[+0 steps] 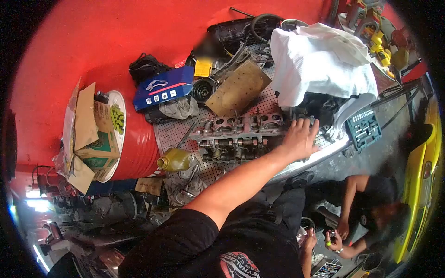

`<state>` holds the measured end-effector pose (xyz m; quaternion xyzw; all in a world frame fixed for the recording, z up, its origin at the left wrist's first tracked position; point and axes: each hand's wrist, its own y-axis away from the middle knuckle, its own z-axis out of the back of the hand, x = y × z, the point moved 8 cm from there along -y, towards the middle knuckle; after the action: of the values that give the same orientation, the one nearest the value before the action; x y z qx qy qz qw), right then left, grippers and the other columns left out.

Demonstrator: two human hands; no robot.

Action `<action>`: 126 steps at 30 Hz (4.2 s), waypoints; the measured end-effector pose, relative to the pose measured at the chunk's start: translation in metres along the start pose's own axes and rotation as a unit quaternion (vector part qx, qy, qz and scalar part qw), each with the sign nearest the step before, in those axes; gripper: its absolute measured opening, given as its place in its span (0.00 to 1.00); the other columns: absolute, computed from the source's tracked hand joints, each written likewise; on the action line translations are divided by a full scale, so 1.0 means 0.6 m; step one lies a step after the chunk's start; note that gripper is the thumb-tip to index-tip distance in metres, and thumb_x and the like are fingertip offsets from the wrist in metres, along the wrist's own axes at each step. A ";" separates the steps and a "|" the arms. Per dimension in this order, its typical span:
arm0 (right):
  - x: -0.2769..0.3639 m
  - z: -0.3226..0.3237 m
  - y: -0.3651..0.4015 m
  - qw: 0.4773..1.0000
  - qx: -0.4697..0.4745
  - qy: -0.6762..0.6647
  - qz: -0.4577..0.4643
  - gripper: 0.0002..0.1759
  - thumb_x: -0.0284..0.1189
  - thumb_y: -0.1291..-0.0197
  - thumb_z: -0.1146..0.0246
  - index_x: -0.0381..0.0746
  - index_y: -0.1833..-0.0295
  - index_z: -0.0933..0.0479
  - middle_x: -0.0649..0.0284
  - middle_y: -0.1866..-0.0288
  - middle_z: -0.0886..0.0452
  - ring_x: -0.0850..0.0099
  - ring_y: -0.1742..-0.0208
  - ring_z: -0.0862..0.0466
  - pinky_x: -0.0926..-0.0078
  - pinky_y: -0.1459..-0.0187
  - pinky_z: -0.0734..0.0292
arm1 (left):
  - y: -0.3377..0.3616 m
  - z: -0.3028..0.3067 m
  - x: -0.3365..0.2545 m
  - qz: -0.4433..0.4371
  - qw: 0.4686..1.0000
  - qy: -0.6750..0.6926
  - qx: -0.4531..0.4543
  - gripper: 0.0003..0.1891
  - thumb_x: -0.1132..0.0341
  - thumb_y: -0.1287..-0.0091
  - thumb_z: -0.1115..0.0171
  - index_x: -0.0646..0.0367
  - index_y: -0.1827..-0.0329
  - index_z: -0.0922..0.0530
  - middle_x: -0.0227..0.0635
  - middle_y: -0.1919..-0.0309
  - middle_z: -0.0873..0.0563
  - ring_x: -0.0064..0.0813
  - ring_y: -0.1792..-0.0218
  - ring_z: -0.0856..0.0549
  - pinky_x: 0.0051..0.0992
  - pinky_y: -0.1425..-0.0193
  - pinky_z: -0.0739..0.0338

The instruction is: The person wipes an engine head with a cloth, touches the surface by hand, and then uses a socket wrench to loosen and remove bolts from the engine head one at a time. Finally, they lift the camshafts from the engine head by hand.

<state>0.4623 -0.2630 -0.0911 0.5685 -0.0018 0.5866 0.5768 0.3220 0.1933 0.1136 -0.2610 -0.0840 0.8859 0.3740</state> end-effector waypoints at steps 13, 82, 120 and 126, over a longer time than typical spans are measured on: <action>-0.031 0.032 -0.006 0.998 -0.051 0.028 -0.016 0.11 0.32 0.32 0.44 0.36 0.51 0.26 0.60 0.69 0.20 0.69 0.74 0.20 0.71 0.73 0.24 | 0.002 -0.010 -0.001 0.003 0.997 -0.028 0.067 0.42 0.51 0.45 0.30 0.70 0.34 0.35 0.53 0.48 0.24 0.45 0.46 0.25 0.40 0.40 0.32; -0.186 0.014 0.052 0.973 -0.073 -0.189 -0.110 0.10 0.17 0.37 0.48 0.38 0.53 0.26 0.62 0.67 0.19 0.72 0.73 0.20 0.74 0.73 0.25 | -0.030 -0.003 -0.063 -0.277 0.956 -0.045 0.081 0.09 0.64 0.45 0.31 0.57 0.70 0.21 0.37 0.67 0.23 0.39 0.55 0.25 0.38 0.51 0.30; -0.238 0.013 0.037 0.970 -0.076 -0.188 -0.136 0.20 0.09 0.46 0.50 0.37 0.50 0.27 0.60 0.68 0.23 0.72 0.73 0.22 0.73 0.75 0.24 | -0.011 -0.024 -0.051 -0.155 0.985 -0.041 0.067 0.34 0.55 0.35 0.36 0.67 0.31 0.35 0.55 0.41 0.23 0.50 0.41 0.25 0.41 0.36 0.31; -0.228 0.020 0.049 0.958 -0.089 -0.228 -0.146 0.18 0.13 0.48 0.46 0.36 0.50 0.27 0.59 0.70 0.21 0.70 0.75 0.21 0.71 0.75 0.27 | -0.022 -0.022 -0.028 -0.104 0.992 -0.016 0.075 0.36 0.54 0.37 0.35 0.69 0.33 0.34 0.54 0.43 0.22 0.49 0.42 0.24 0.41 0.38 0.29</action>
<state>0.4077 -0.3732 -0.1588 0.6273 -0.1025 0.3480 0.6891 0.3469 0.1900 0.1133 -0.2080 -0.0497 0.8501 0.4813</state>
